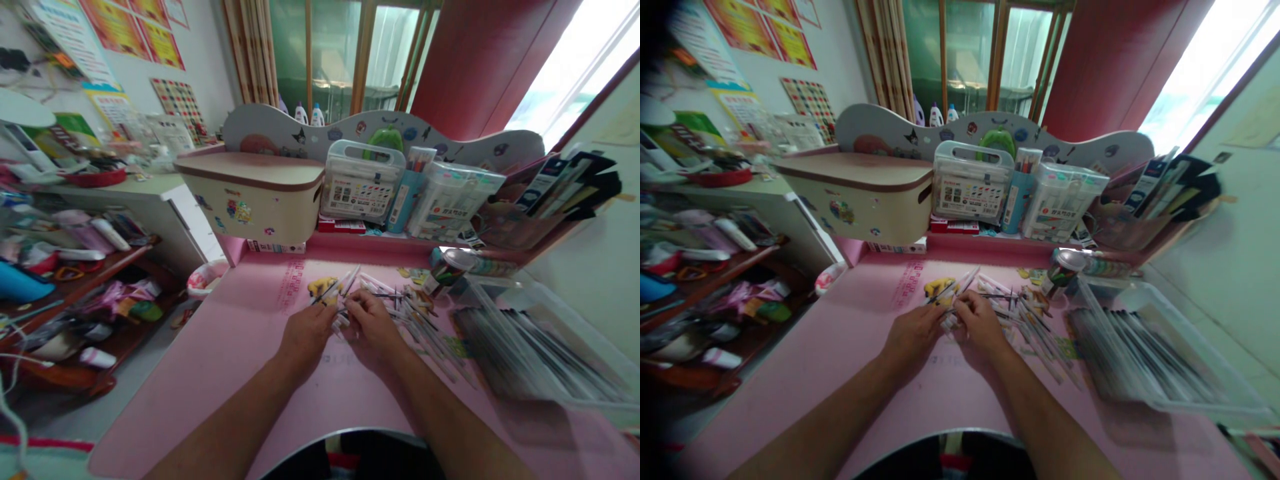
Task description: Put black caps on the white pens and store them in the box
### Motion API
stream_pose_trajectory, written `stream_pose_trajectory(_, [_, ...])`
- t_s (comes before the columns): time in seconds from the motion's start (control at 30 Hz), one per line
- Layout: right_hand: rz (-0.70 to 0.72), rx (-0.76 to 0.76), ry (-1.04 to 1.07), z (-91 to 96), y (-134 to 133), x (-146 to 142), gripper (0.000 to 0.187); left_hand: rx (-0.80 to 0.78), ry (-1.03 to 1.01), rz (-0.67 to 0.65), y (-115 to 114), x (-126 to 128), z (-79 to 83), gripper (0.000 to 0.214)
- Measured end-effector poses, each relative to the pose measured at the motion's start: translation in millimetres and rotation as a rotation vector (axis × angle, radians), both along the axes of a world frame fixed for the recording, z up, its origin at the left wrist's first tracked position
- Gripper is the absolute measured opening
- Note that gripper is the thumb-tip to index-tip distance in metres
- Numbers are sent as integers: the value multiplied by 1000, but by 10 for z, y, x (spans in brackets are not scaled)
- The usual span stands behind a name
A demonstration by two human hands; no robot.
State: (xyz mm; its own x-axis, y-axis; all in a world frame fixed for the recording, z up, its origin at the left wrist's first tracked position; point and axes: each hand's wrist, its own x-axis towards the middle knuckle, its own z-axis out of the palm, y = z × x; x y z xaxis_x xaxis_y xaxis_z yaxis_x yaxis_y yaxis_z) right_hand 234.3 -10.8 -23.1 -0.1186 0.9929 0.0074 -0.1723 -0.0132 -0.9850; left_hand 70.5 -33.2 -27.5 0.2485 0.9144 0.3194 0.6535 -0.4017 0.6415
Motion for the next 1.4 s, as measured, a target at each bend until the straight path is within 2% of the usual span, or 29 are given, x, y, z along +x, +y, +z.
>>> stream_pose_trajectory(0.1, [145,205,-364,87,37,95,6,41,71,-11,31,-52,45,19])
stream_pose_trajectory(0.2, [278,399,-854,215,43,139,14,91,125,-51,34,-70,65,18])
stream_pose_trajectory(0.3, [284,482,-1189,426,-27,180,18,217,129,1,16,-44,48,28])
stream_pose_trajectory(0.4, [151,537,-1304,741,-179,340,17,305,98,150,20,-27,19,44])
stream_pose_trajectory(0.47, [16,513,-1298,971,-315,546,14,336,76,241,45,-44,5,49])
stream_pose_trajectory(0.57, [-128,496,-1189,1247,-529,1001,18,365,73,257,91,-97,-4,50])
stream_pose_trajectory(0.67, [-239,366,-1283,1378,-680,1567,18,355,55,267,112,-131,-3,48])
stream_pose_trajectory(0.77, [-270,100,-1499,1402,-726,2099,15,328,41,262,105,-122,-6,45])
stream_pose_trajectory(0.9, [-128,-145,-1688,1355,-683,2515,26,279,31,260,87,-91,-15,44])
stream_pose_trajectory(1.1, [1,-233,-1765,1205,-637,2633,28,231,23,276,117,-116,-16,41])
stream_pose_trajectory(1.3, [-142,-345,-1843,1195,-673,2897,27,201,-1,295,140,-148,-29,41])
stream_pose_trajectory(1.4, [-165,-367,-1912,1185,-694,3054,27,193,-9,290,128,-136,-23,40])
